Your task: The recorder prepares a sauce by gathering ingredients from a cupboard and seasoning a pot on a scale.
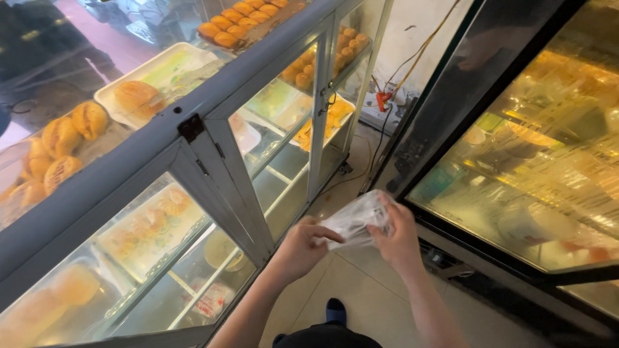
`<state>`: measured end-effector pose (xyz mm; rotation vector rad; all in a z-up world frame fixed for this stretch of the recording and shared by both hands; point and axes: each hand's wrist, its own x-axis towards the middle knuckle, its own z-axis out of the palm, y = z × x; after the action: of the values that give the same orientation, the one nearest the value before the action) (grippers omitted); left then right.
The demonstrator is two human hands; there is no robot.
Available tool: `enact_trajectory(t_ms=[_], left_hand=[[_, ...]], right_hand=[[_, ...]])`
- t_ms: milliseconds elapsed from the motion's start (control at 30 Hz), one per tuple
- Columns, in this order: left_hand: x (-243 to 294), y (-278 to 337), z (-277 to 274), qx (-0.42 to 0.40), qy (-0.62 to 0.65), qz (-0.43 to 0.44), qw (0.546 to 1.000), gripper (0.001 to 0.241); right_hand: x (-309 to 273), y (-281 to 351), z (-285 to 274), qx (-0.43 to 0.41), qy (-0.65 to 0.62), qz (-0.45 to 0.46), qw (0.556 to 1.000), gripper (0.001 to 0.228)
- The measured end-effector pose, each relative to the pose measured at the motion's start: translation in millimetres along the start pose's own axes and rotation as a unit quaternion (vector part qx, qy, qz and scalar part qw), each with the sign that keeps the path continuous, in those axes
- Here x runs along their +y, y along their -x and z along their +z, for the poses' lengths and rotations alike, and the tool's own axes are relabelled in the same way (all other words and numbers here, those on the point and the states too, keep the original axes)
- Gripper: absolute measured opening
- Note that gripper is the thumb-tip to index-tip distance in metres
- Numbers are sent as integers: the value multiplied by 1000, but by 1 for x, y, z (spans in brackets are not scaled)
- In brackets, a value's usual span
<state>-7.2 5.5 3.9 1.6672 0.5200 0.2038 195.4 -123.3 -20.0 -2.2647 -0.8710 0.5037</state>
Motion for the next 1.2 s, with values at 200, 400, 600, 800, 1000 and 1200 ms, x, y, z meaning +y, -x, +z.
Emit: enact_trajectory(t_ms=[200, 400, 600, 800, 1000, 1200], left_hand=[[-8, -23, 9, 179, -306, -78, 932, 70], [-14, -45, 9, 183, -390, -129, 893, 103], [-16, -71, 16, 167, -423, -159, 876, 100], [8, -99, 0, 181, -446, -205, 852, 88], [-18, -121, -32, 237, -441, -234, 833, 81], [-17, -129, -49, 249, -423, -260, 832, 68]], right_hand=[[52, -14, 46, -46, -146, -4, 988, 48], [36, -15, 36, -79, -81, -57, 992, 49], [17, -34, 19, 7, -40, -93, 995, 70], [17, -63, 6, 35, -4, -169, 985, 57], [40, -98, -22, -3, -93, -164, 982, 22], [57, -144, -21, -10, -171, -141, 975, 26]])
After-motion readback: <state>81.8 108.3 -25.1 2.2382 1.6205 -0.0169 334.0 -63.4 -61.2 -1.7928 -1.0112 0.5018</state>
